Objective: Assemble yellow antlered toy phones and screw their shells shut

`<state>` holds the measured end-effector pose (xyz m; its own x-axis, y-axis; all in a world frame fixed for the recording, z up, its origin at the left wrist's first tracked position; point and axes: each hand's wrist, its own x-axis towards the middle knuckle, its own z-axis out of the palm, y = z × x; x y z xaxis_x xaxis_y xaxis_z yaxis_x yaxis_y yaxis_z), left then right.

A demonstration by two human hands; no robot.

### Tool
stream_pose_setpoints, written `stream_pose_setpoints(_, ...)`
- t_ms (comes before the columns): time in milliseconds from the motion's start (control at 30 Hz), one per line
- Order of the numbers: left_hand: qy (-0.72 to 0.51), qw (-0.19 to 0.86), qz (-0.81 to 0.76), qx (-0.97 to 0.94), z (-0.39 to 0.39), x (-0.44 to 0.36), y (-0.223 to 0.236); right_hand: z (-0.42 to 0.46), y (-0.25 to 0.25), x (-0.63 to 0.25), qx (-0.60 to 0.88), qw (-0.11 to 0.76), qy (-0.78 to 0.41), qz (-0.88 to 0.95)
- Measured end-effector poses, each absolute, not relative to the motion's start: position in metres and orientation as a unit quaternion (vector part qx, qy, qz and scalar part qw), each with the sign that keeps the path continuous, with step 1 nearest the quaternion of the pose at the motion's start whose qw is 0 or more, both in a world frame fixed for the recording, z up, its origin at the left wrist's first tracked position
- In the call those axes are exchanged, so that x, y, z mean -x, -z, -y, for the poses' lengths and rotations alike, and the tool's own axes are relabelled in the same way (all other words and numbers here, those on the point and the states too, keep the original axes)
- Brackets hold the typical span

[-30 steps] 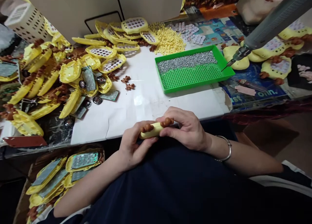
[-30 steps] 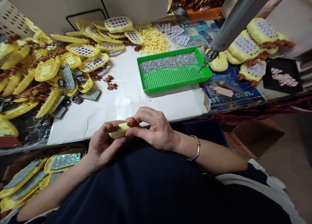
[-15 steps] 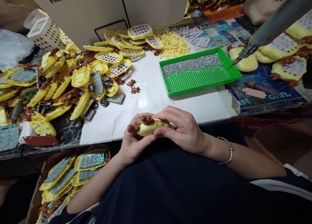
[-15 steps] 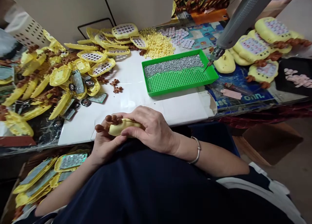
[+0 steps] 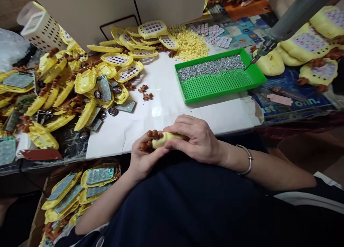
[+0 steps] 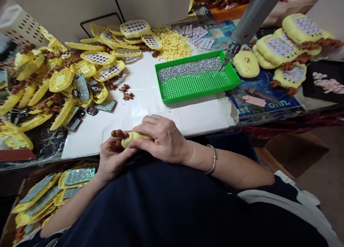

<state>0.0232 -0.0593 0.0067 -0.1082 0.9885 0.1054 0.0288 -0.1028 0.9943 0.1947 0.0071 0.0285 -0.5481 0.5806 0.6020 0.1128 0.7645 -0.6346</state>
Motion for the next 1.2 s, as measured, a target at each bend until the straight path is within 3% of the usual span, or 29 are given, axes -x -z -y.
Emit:
stream_pose_setpoints(333,-0.616,0.434,-0.489,-0.439,0.056,-0.026,-0.001,-0.009,-0.026,-0.194,0.228,0.446,-0.177,0.848)
stream_pose_setpoints(633,-0.642,0.440,-0.477,-0.409,0.050,-0.019,0.007,-0.016,-0.025,-0.206,0.265,0.410,-0.211,0.847)
stream_pose_setpoints(800,-0.653,0.421,-0.476,-0.412,0.049,-0.018,0.012,-0.015,-0.023,-0.208,0.255,0.452,-0.202,0.831)
stream_pose_setpoints(1067,-0.615,0.471,-0.464,-0.429,0.033,-0.036,0.000,-0.018,0.000,-0.194,0.346,0.504,-0.511,0.605)
stream_pose_setpoints(1200,-0.557,0.484,-0.476,-0.479,0.029,-0.045,-0.009,-0.017,0.005,-0.194,0.346,0.451,-0.573,0.591)
